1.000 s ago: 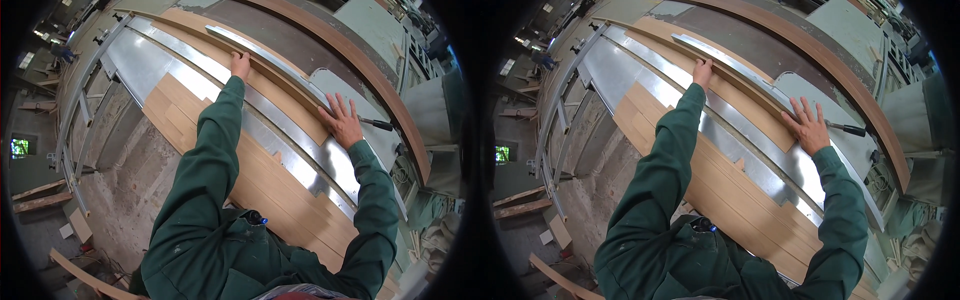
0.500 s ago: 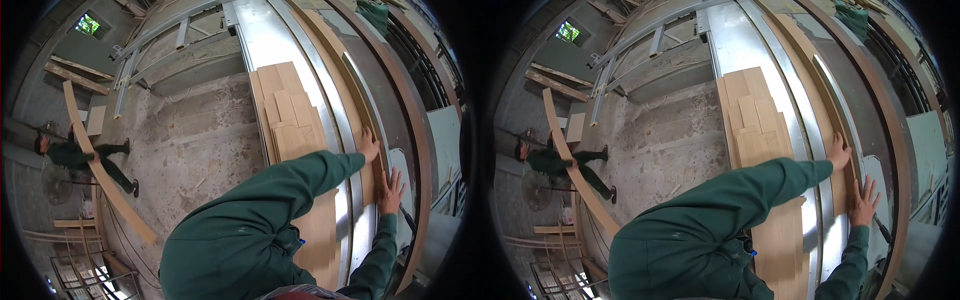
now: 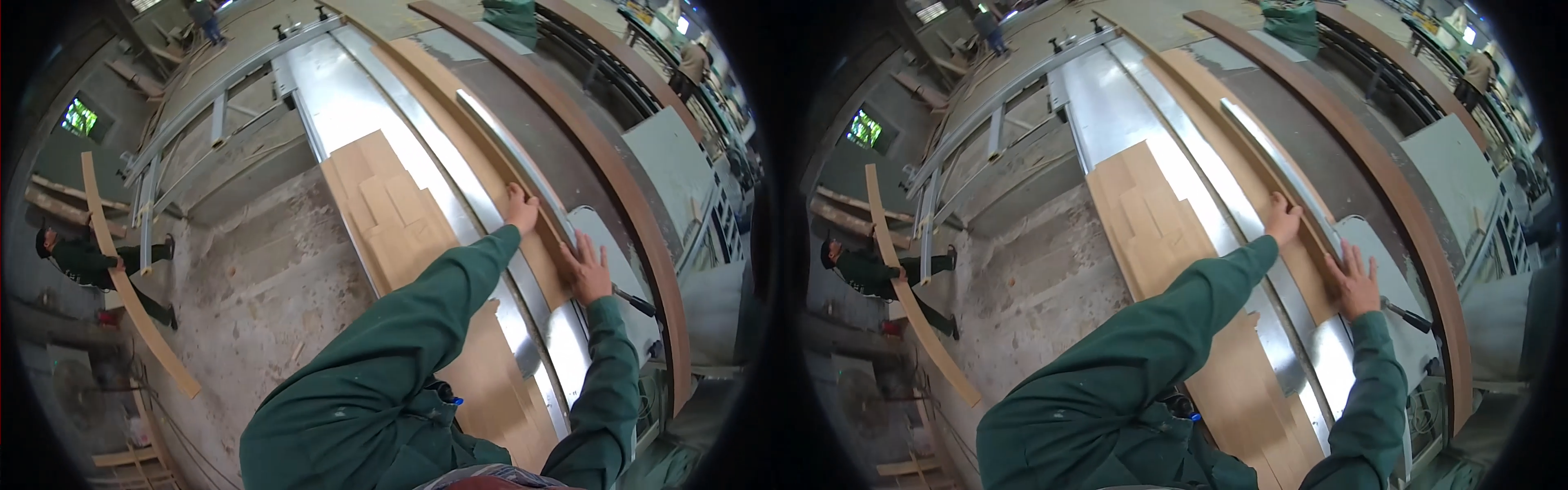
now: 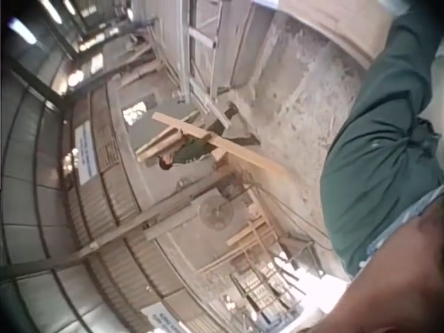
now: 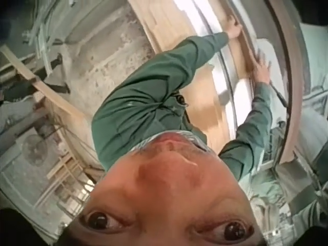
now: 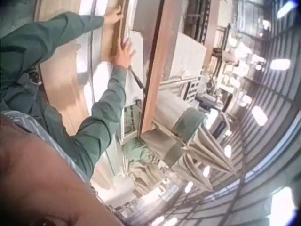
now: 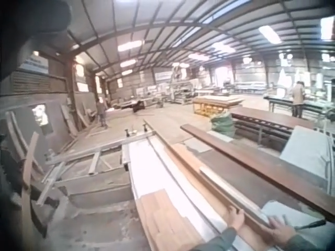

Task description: Arrange and move wooden planks on a sliding table saw in a manufacturing workshop.

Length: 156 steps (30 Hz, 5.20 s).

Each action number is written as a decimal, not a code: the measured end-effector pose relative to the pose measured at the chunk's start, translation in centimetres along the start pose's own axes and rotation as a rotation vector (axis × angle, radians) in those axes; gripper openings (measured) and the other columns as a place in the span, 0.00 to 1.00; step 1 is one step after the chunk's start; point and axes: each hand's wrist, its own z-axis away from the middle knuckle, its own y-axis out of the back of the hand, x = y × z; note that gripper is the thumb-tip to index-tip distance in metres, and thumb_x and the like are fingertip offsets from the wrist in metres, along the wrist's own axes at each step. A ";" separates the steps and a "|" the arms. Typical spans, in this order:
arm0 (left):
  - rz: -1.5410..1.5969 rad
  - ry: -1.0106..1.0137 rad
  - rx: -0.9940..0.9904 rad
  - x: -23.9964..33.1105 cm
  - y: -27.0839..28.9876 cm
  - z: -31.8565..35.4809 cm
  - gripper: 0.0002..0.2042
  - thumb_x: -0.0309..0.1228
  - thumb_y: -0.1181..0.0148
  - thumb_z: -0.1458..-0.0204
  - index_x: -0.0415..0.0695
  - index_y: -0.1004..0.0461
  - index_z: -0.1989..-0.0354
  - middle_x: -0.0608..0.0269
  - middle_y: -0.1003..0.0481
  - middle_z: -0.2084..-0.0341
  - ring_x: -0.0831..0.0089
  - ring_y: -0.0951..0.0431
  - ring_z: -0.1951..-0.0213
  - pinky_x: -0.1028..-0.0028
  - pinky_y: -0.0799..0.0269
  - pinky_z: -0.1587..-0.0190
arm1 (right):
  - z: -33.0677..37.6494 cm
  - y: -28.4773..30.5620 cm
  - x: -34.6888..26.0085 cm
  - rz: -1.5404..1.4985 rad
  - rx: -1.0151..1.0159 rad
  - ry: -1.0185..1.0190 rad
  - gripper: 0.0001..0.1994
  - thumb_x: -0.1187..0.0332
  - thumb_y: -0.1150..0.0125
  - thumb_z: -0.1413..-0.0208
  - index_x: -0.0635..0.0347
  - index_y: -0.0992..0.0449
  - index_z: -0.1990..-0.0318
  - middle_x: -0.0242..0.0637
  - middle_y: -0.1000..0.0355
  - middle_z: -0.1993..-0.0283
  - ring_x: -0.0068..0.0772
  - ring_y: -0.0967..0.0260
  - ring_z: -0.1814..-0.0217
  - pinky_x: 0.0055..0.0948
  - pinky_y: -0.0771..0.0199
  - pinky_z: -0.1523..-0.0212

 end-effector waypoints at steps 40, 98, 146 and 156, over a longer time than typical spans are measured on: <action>0.057 0.072 -0.039 2.9 12.1 -13.2 0.40 0.41 0.49 0.42 0.33 0.63 0.30 0.42 0.59 0.30 0.53 0.56 0.29 0.70 0.57 0.30 | -16.3 5.4 -6.9 0.105 -0.008 -0.063 0.40 0.68 0.37 0.51 0.31 0.47 0.30 0.38 0.62 0.24 0.44 0.69 0.21 0.61 0.65 0.29; 0.785 0.232 -0.399 10.7 19.4 7.8 0.38 0.33 0.41 0.47 0.66 0.58 0.32 0.69 0.34 0.67 0.75 0.29 0.66 0.69 0.25 0.64 | -6.8 15.4 -20.8 -0.241 0.511 -0.058 0.09 0.75 0.46 0.52 0.59 0.29 0.61 0.42 0.29 0.68 0.47 0.30 0.63 0.41 0.33 0.58; 0.298 0.497 0.016 -13.2 60.3 70.9 0.30 0.37 0.47 0.40 0.48 0.50 0.30 0.74 0.36 0.71 0.84 0.39 0.72 0.83 0.41 0.72 | 10.5 5.1 -74.4 -2.047 -0.492 -0.143 0.35 0.43 0.51 0.39 0.49 0.53 0.32 0.43 0.41 0.43 0.39 0.30 0.64 0.39 0.22 0.62; 0.313 0.506 0.113 -13.2 57.9 72.4 0.25 0.35 0.47 0.39 0.44 0.44 0.35 0.66 0.28 0.61 0.80 0.31 0.64 0.79 0.34 0.60 | 1.0 4.0 -69.5 -2.128 -0.484 -0.162 0.27 0.42 0.54 0.38 0.51 0.44 0.42 0.41 0.36 0.58 0.37 0.27 0.70 0.36 0.24 0.68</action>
